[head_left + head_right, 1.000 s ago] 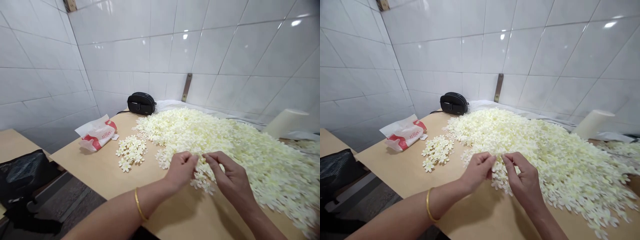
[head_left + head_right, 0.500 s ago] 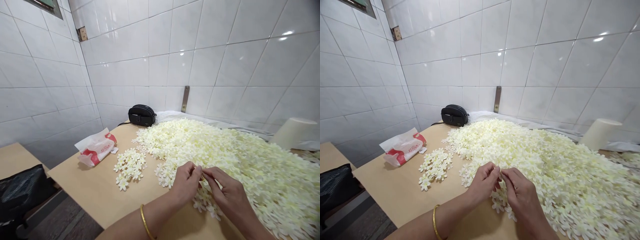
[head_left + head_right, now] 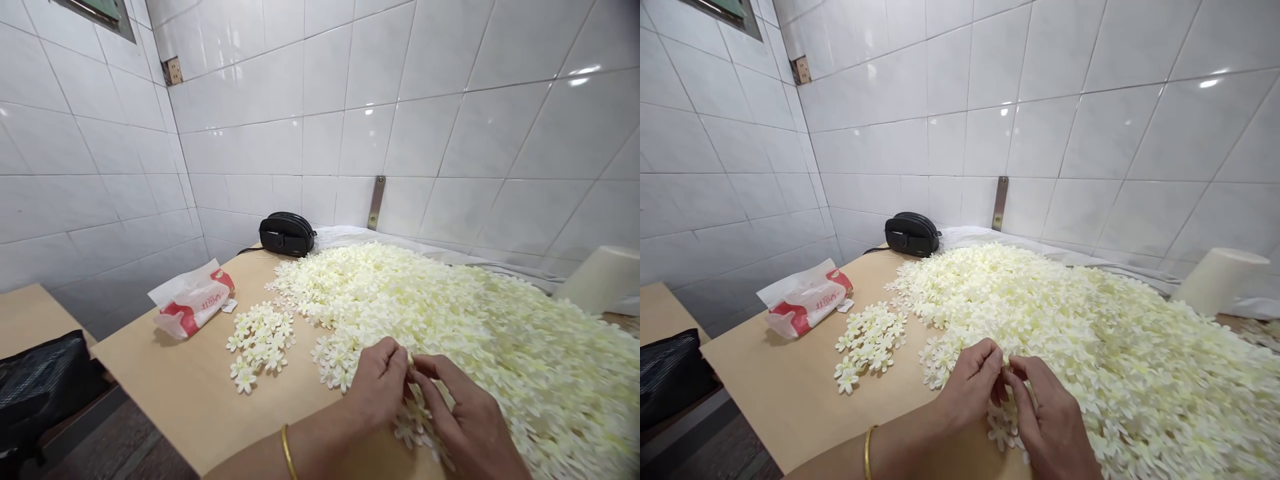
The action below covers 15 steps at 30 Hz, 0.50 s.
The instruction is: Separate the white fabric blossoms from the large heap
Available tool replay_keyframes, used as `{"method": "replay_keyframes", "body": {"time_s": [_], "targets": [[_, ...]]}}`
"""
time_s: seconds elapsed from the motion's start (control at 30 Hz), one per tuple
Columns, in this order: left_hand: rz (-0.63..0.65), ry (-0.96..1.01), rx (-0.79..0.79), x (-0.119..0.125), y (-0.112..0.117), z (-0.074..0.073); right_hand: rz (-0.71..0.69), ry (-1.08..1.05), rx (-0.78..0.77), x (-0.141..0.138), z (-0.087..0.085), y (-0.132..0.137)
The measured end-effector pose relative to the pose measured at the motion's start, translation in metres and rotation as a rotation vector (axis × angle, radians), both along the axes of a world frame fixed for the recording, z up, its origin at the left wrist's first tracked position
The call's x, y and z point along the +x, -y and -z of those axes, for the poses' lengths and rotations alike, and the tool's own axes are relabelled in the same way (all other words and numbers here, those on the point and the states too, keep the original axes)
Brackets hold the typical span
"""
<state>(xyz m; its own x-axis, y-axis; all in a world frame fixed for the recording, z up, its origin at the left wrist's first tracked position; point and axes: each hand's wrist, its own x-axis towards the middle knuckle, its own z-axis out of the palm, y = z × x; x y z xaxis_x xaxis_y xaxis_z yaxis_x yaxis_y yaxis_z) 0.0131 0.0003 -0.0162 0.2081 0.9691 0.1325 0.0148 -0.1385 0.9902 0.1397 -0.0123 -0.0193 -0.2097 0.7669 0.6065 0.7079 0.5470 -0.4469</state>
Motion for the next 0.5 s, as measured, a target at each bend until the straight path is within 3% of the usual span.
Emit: {"method": "replay_keyframes", "body": {"time_s": [0.37,0.5], "targets": [[-0.028,-0.077,0.105,0.0,0.001,0.013,-0.012,-0.059,0.089,-0.003,0.012,0.0],[-0.041,0.033,0.024,0.004,0.006,0.006,0.09,-0.149,-0.06,-0.005,0.008,0.002]]}}
